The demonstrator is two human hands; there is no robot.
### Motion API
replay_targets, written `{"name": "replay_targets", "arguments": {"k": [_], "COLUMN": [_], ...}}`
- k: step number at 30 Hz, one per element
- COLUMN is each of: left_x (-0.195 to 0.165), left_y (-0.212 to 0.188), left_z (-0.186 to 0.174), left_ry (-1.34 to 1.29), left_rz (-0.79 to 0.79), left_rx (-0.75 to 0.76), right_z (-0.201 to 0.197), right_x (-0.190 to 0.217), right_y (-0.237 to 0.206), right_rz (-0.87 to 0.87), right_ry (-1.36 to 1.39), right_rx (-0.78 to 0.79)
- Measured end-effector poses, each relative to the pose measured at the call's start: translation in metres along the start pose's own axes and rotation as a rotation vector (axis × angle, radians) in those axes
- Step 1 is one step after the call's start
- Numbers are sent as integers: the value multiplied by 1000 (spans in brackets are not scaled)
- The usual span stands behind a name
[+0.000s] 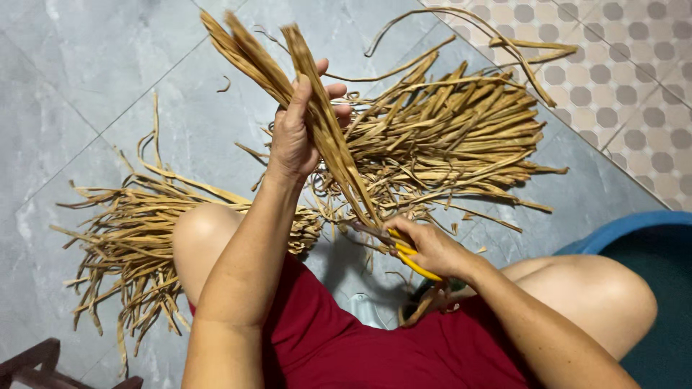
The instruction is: The person sits cross-legged on a tiled floor and uses yellow-handled scissors to cut long dried plant strips into shorter pieces. They repeatedly pick up bundles, cut them, and place the cut pieces into a pile on the floor.
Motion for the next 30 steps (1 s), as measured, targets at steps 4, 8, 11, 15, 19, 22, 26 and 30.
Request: {"name": "replay_targets", "arguments": {"k": [4,8,11,15,19,22,26,30], "left_x": [-6,-5,2,31,63,81,93,99], "left_y": [-4,-9,-20,-36,-54,-66,-73,-72], "left_z": [-8,-16,-13,10,38,48,51,45], "left_ry": [103,181,199,202,205,230,355,436], "left_rz": [-47,-63,-97,-134,-190,-245,-259,-270], "left_rx": [-101,-143,-139,-80,58,63,107,75], "right_z": [8,-20,-52,-76,-85,-92,-97,-96], "right_x": [-5,-4,-8,2,24,37,42,39], "right_y": [0,-3,-10,-12,-11,-9,-6,-4], "right_rz": [125,40,49,-140,-187,-273,-227,-183], "right_ry": [-24,79,239,578,648,776,657,605], "right_rx": [141,-133,-360,-676,-810,-810,-825,-845]}}
Point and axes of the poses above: each hand's wrist, its own y-axis towards the middle knuckle, its own z-axis out of the palm, x = y × z, the point moved 4 cm from there along y, towards the middle knuckle, and after that the axes turned 7 degrees about -y, right-handed, at the moved point
